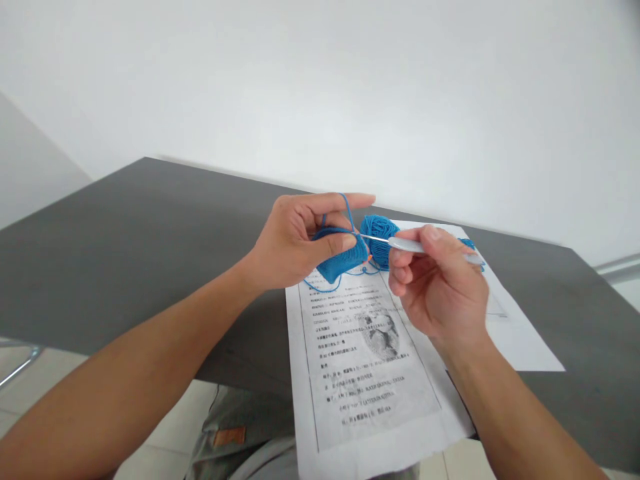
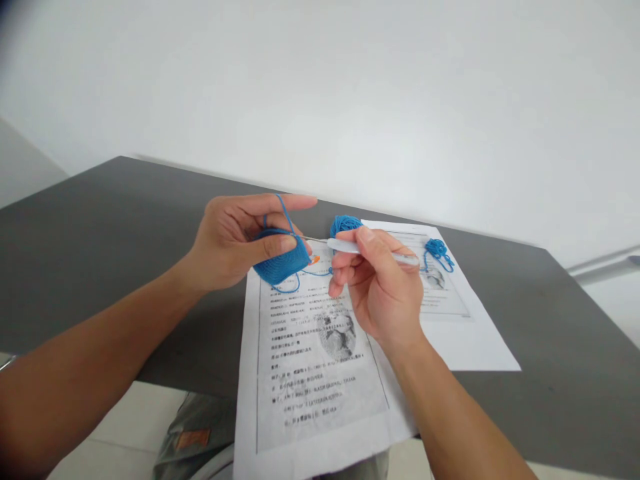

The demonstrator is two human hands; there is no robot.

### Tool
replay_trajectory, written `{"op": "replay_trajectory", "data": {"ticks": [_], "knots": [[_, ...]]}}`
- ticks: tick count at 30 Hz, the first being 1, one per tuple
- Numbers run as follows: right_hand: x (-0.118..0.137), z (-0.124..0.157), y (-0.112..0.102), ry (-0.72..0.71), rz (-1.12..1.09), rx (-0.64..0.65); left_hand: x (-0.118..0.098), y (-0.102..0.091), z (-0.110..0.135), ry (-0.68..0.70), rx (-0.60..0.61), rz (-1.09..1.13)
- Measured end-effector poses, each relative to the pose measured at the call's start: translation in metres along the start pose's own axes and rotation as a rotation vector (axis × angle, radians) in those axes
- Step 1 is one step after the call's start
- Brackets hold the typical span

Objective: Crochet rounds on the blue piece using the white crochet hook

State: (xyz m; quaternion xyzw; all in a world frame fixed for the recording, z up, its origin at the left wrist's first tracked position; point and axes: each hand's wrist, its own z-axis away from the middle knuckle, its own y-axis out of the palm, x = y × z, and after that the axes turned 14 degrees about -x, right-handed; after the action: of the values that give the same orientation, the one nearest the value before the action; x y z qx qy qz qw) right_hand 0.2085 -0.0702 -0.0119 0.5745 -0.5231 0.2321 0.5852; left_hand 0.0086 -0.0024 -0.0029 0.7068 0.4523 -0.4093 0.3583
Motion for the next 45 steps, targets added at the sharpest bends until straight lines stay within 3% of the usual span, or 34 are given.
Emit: {"op": "replay_trajectory", "data": {"ticks": [3,8,21,27,31,36,45], "knots": [[-0.011,0.003,0.011,-0.047,-0.053,-0.060,0.002,0.009,0.003,0.056,-0.139,-0.019],[-0.022,0.012,0.020,-0.396,0.134,-0.103,0.006,0.021,0.010,0.090,-0.272,-0.098],[-0.021,0.018,0.013,-0.924,0.554,-0.026,0.004,0.031,0.015,-0.012,-0.354,0.048],[-0.014,0.021,0.018,-1.258,0.828,0.081,0.003,0.026,0.010,-0.159,-0.242,0.366],[-0.012,0.023,0.018,-1.317,0.878,0.092,-0.003,0.020,0.007,-0.248,-0.136,0.477],[-0.010,0.018,0.015,-1.352,0.743,0.173,-0.009,0.015,0.007,-0.334,-0.039,0.480],[-0.004,0.009,0.007,-1.176,0.626,0.195,-0.011,0.012,0.005,-0.342,-0.092,0.454]]}}
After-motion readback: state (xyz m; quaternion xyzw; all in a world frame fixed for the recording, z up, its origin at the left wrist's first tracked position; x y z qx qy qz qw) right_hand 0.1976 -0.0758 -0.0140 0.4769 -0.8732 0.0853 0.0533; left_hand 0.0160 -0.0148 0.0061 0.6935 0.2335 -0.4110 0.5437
